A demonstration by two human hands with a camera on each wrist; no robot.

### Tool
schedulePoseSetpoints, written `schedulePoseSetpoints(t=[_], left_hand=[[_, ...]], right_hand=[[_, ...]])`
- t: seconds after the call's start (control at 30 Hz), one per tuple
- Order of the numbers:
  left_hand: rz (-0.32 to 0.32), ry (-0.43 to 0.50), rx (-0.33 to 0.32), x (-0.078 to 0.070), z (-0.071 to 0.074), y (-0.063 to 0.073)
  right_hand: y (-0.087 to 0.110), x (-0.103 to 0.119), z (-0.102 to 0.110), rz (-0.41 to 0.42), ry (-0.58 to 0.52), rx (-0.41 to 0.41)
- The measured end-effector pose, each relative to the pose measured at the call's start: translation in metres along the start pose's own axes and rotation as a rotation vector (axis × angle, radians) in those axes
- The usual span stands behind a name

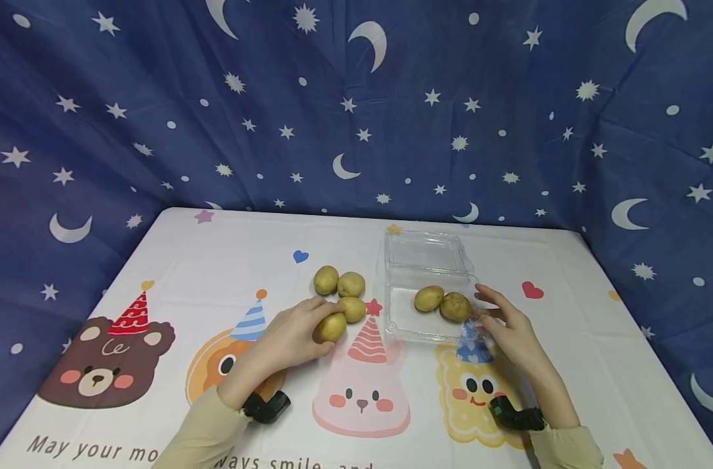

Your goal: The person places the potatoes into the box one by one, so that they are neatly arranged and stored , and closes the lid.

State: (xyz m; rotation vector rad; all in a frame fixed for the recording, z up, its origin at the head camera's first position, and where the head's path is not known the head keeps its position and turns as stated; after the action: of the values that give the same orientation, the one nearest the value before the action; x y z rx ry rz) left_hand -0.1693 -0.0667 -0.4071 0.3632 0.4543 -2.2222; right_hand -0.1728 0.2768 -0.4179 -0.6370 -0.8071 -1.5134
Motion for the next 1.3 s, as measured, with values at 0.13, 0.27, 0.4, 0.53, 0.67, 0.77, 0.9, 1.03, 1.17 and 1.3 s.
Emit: schedulePoseSetpoints(t=[0.13,0.27,0.4,0.53,0.67,0.77,0.9,1.03,1.17,1.3], left_hand=[[0.006,0.021,0.002,0.0,0.002,-0.004],[0.018,0.031,0.007,0.0,0.002,-0.008],[0.017,0.024,0.011,0.0,0.003,-0.012],[0.006,0.015,0.005,-0.002,0.005,-0.016],[-0.003,0.016,-0.011,-0.005,0.007,-0.019],[-0.003,0.023,-0.013,-0.006,0.008,-0.022],[-0.008,0.022,-0.018,-0.008,0.01,-0.026],[-0.019,0.022,-0.022,-0.011,0.012,-0.03],[-0.034,0.028,-0.028,-0.013,0.012,-0.035],[-0.061,0.042,-0.047,-0.016,0.013,-0.04]], right_hand=[[0.0,0.0,0.0,-0.004,0.002,-0.001],[0.0,0.0,0.0,-0.002,0.003,-0.001],[0.0,0.0,0.0,0.001,0.002,-0.002],[0.0,-0.001,0.0,0.005,0.005,-0.003],[0.0,-0.001,0.001,0.007,0.007,-0.005],[0.0,-0.001,0.001,0.004,0.003,-0.005],[0.0,-0.002,0.0,-0.002,-0.006,0.0],[-0.001,-0.002,0.0,-0.003,-0.009,0.001],[0.0,-0.002,0.0,0.0,-0.017,0.002],[0.0,-0.001,0.0,0.002,-0.023,0.002]])
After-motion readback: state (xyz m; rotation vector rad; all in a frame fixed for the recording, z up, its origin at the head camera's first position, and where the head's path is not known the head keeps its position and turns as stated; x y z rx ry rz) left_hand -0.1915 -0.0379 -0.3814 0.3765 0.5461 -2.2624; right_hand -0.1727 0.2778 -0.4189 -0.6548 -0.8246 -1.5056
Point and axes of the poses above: each hand's wrist, its own y-axis away from the middle knuckle, its own z-axis out of the back of the hand, x = y × z, the point moved 6 cm from there along -y, towards the middle knuckle, and after that the axes turned 9 degrees about -z, right-handed, at the moved point
